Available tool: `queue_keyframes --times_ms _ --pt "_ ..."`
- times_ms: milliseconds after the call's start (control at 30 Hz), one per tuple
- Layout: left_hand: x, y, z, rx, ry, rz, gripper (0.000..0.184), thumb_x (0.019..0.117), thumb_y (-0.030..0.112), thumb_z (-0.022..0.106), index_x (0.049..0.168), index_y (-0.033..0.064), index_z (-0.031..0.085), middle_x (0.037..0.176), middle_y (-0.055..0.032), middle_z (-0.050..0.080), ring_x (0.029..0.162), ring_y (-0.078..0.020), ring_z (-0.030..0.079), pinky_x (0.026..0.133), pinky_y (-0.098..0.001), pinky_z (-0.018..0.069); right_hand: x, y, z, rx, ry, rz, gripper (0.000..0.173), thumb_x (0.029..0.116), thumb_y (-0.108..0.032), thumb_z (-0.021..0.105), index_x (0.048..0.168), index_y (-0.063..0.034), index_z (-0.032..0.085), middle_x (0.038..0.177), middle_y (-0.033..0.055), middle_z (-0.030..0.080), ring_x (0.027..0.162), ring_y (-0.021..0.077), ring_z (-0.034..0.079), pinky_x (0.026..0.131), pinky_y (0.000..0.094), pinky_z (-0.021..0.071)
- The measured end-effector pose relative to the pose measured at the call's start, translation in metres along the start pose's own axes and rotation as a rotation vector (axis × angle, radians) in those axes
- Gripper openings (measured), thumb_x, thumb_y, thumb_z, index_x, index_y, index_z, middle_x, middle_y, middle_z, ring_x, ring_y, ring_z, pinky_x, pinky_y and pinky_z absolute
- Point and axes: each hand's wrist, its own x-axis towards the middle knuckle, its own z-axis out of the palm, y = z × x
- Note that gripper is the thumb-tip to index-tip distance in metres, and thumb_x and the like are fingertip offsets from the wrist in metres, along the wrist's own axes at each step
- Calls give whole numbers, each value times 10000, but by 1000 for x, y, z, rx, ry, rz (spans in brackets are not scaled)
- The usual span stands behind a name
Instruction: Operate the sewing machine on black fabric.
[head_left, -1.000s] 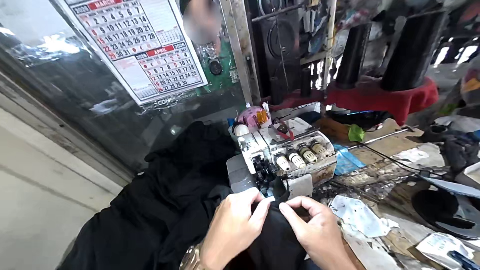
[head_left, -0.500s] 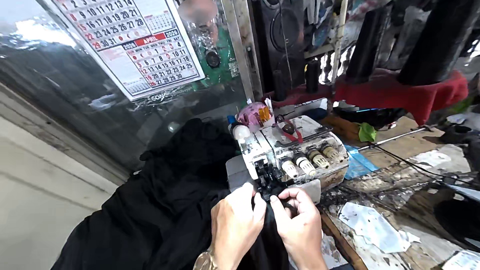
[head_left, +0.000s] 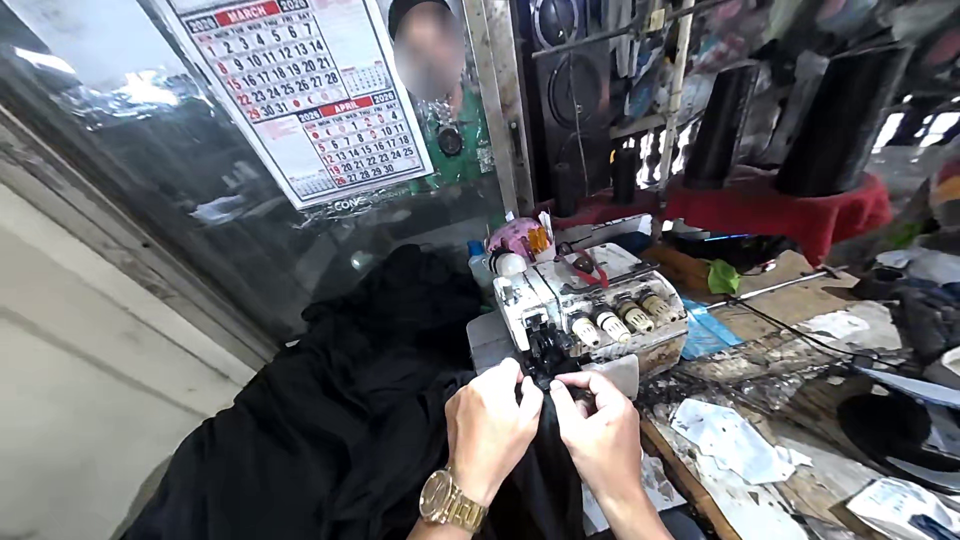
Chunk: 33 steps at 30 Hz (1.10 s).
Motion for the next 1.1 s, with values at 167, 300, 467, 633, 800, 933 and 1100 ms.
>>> queue_keyframes --times_ms 167,300,467,633,800,933,1100 --pt "0 0 0 -6 17 10 257 934 406 554 786 233 673 677 77 619 663 -98 647 548 -373 512 1 -1 -1 15 -17 24 140 877 -303 707 934 -204 787 687 -111 651 499 13 522 458 220 454" --pt "3 1 -2 -21 47 0 227 909 395 591 751 235 626 623 77 557 597 -108 605 493 -377 477 2 -3 0 22 -5 -5 112 882 -295 701 924 -223 776 632 -117 597 469 20 480 433 232 423" --pt "0 -2 -8 8 39 39 214 921 420 609 821 240 668 680 77 596 646 -109 633 526 -391 516 -8 1 -5 138 -73 28 172 943 -308 685 1049 -181 734 749 -75 667 557 50 579 497 241 510" --pt "-18 3 -33 49 101 241 251 976 396 585 1066 245 764 1031 55 682 989 -170 618 821 -440 484 -20 4 -37 299 -249 73 291 933 -249 728 1173 -97 664 783 -28 711 592 93 655 488 250 555" --pt "-41 11 -14 -103 87 241 231 992 378 578 1053 306 789 980 91 679 954 -102 613 800 -359 480 -21 3 -56 373 -340 -14 209 931 -155 722 1123 -94 668 816 -8 716 649 116 679 555 262 587" --pt "-40 1 -14 -121 94 230 209 992 370 593 1043 330 791 988 113 677 968 -82 606 813 -341 482 -14 8 -63 215 -429 -132 189 998 -212 639 1138 -180 763 989 -62 745 790 48 689 682 225 597" --pt "-45 6 -18 -80 78 234 225 988 399 590 1059 329 792 998 95 681 971 -98 610 813 -345 478 -18 13 -64 -53 -389 -275 281 1026 -316 577 1244 -325 755 979 -100 724 853 4 666 745 235 584"
